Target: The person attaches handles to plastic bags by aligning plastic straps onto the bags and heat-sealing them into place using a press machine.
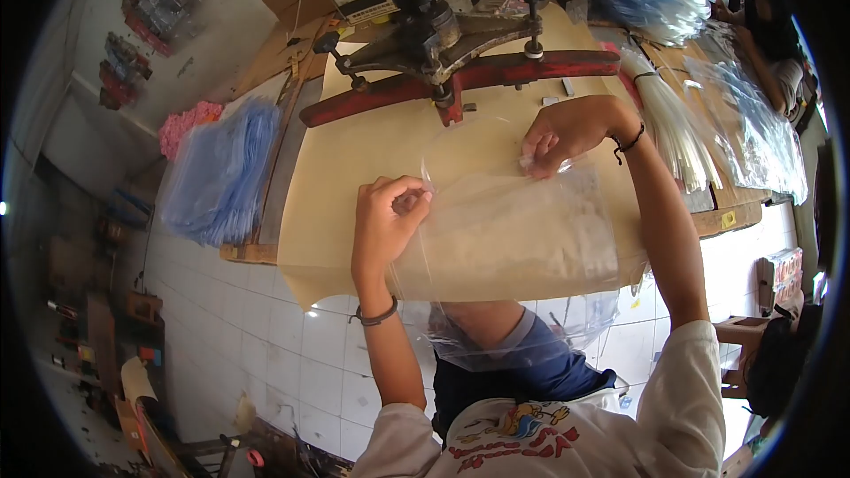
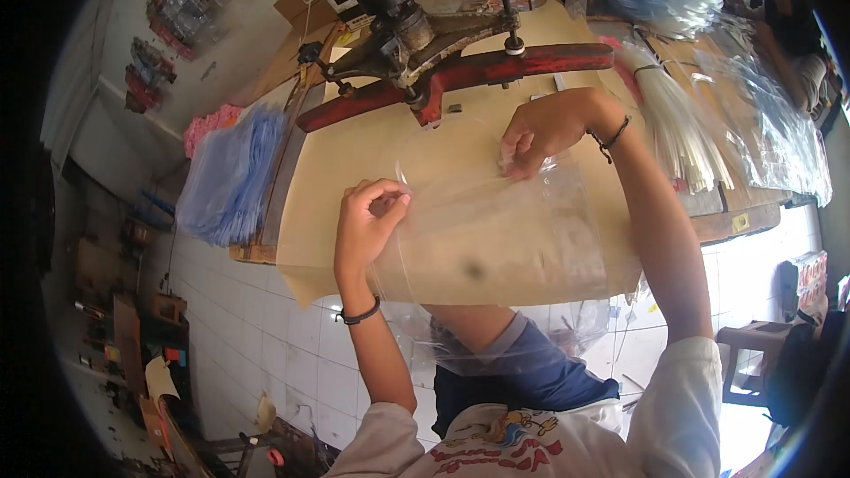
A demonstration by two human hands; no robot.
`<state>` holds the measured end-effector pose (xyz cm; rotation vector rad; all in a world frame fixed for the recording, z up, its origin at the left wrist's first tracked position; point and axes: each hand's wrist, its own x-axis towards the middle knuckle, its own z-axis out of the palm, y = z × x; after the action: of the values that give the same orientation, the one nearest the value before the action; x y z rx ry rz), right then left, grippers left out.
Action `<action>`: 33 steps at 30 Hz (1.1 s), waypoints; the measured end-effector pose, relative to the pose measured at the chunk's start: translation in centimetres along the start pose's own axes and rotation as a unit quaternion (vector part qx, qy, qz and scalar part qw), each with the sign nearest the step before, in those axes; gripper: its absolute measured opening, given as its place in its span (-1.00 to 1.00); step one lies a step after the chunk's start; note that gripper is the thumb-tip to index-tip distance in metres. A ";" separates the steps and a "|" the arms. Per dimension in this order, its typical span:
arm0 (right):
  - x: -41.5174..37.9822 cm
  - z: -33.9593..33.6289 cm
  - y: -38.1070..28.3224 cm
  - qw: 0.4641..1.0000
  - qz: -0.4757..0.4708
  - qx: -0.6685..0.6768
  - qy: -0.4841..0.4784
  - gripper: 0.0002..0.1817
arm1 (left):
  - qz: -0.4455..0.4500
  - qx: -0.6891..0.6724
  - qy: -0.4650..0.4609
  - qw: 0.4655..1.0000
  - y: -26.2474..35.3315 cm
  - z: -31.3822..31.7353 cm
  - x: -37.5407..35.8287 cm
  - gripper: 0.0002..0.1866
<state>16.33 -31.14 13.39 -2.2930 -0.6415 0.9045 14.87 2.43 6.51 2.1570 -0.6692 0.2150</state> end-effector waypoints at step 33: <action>-0.6 -0.1 -0.5 0.998 0.051 0.009 0.030 -0.68 | 0.022 -0.058 -0.013 0.998 -0.5 -0.2 0.2 -0.83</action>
<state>15.90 -31.16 14.03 -2.3452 -0.4923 0.8797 15.32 2.76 6.38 2.0393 -0.7271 0.1690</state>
